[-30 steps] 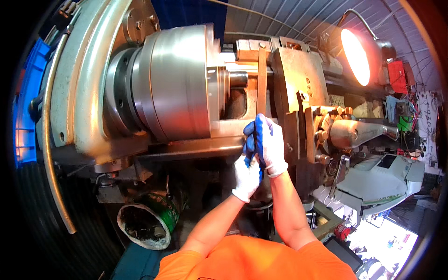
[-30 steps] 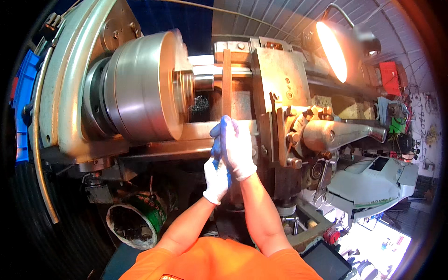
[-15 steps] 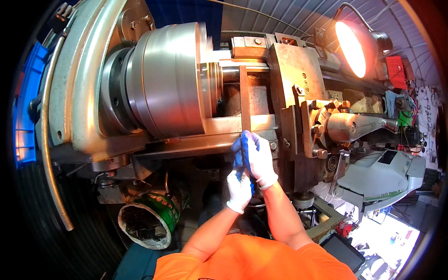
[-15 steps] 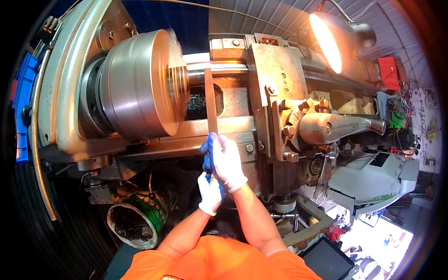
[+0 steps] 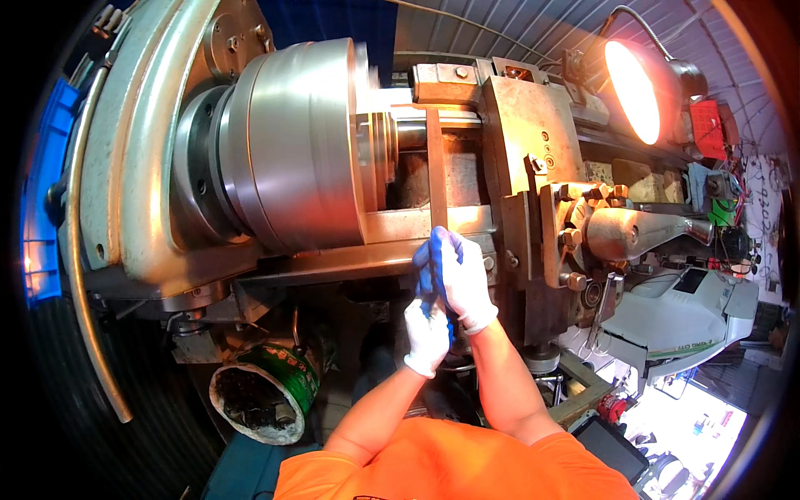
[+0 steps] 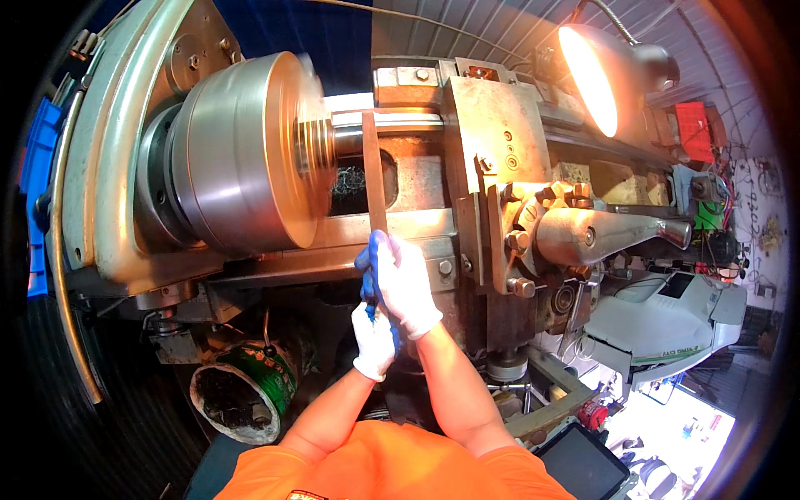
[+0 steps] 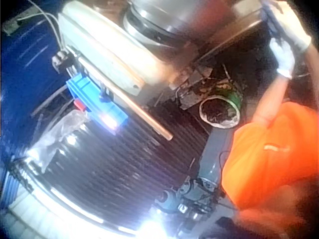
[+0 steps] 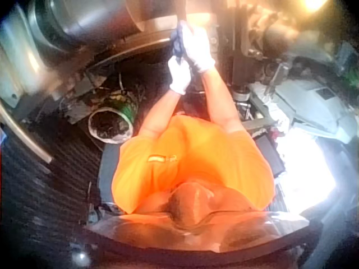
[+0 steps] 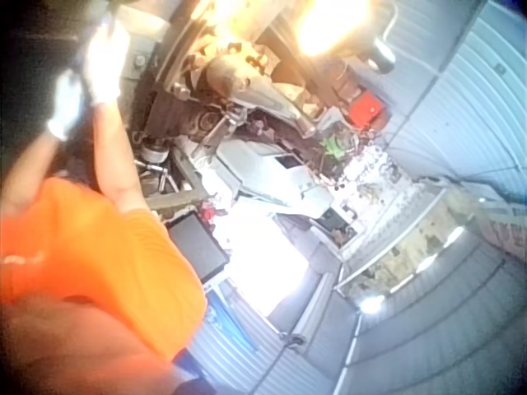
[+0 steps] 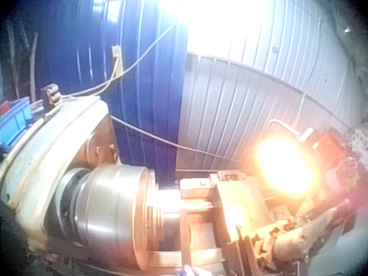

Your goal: The person operates a metal lathe, using a blue abrasive strip to manually smooth the surface of a rotating cylindrical metal workpiece. They then remove the workpiece from the chuck and adjust the machine's tailstock and tool post.

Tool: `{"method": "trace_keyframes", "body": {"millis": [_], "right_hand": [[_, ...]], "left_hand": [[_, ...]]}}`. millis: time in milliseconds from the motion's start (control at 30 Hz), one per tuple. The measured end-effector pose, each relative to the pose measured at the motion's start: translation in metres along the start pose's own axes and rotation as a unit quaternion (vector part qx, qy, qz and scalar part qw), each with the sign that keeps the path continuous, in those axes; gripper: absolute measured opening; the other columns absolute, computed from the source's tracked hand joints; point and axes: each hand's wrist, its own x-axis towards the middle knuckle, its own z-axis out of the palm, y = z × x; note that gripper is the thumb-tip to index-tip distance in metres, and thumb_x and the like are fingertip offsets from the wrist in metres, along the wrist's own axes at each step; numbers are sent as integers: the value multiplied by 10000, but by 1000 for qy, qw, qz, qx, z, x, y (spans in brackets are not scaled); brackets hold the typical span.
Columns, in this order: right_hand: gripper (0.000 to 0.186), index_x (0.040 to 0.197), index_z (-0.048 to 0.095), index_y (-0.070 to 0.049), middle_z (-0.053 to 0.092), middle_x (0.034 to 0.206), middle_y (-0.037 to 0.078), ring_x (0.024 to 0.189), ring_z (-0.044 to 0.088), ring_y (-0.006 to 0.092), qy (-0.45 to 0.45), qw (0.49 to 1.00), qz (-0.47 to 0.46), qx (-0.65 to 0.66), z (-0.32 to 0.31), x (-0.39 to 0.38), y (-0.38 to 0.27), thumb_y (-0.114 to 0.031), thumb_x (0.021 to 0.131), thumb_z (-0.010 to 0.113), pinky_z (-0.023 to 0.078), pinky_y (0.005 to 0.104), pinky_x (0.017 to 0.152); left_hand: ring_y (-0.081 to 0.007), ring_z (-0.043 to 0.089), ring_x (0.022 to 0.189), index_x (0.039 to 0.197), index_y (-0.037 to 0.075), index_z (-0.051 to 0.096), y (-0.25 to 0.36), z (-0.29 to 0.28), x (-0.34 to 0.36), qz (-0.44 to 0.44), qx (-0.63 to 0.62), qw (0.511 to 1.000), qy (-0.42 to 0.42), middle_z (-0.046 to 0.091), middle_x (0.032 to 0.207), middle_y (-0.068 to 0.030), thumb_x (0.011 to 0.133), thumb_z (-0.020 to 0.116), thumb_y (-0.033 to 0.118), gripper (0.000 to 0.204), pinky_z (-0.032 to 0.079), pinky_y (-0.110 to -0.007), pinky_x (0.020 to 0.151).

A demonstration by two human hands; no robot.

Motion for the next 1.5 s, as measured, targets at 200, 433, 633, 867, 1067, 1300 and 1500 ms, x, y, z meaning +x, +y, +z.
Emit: {"method": "trace_keyframes", "body": {"millis": [200,433,633,867,1067,1300,1500], "right_hand": [[434,777,601,-36,516,542,14,464,491,89,2,1000,-26,8,1,21,-15,-392,990,470,397,235,456],[422,767,590,-30,515,508,27,413,470,93,20,996,-47,70,-11,13,-14,-370,989,476,384,245,408],[420,777,579,-31,480,520,5,443,448,73,-4,999,2,44,-6,-16,-5,-379,988,472,379,235,440],[396,772,600,-34,520,545,3,445,478,71,-8,1000,-9,26,-5,-14,8,-346,989,491,382,219,435],[396,770,599,-35,527,557,4,449,477,71,7,1000,-10,14,-4,-12,10,-345,990,489,386,226,435],[406,768,601,-34,533,577,4,476,478,64,-7,1000,4,13,-4,-6,2,-355,989,488,385,223,456],[406,769,603,-42,549,588,10,483,499,74,-11,1000,-12,11,-3,9,-8,-366,986,490,393,226,465]], "left_hand": [[-51,493,726,973,-5,579,17,15,28,37,-5,999,9,588,797,15,964,542,373,380,425,-247,596],[-49,459,681,983,-5,577,29,24,20,26,10,999,-22,556,749,26,973,528,319,327,388,-241,570],[-49,470,669,1013,-12,582,18,12,-13,42,17,999,0,575,738,18,971,529,359,377,383,-250,554],[-38,447,627,910,17,560,12,8,-20,20,16,1000,12,524,669,47,975,516,379,371,358,-244,520],[-43,455,649,933,8,559,9,8,-16,20,24,999,15,538,709,33,973,518,380,376,366,-244,532],[-46,466,676,961,-5,563,6,7,-9,26,24,999,9,561,751,21,974,514,382,391,382,-244,557],[-44,466,677,955,-4,565,13,13,11,32,6,999,15,559,742,24,973,525,363,370,383,-243,558]]}}
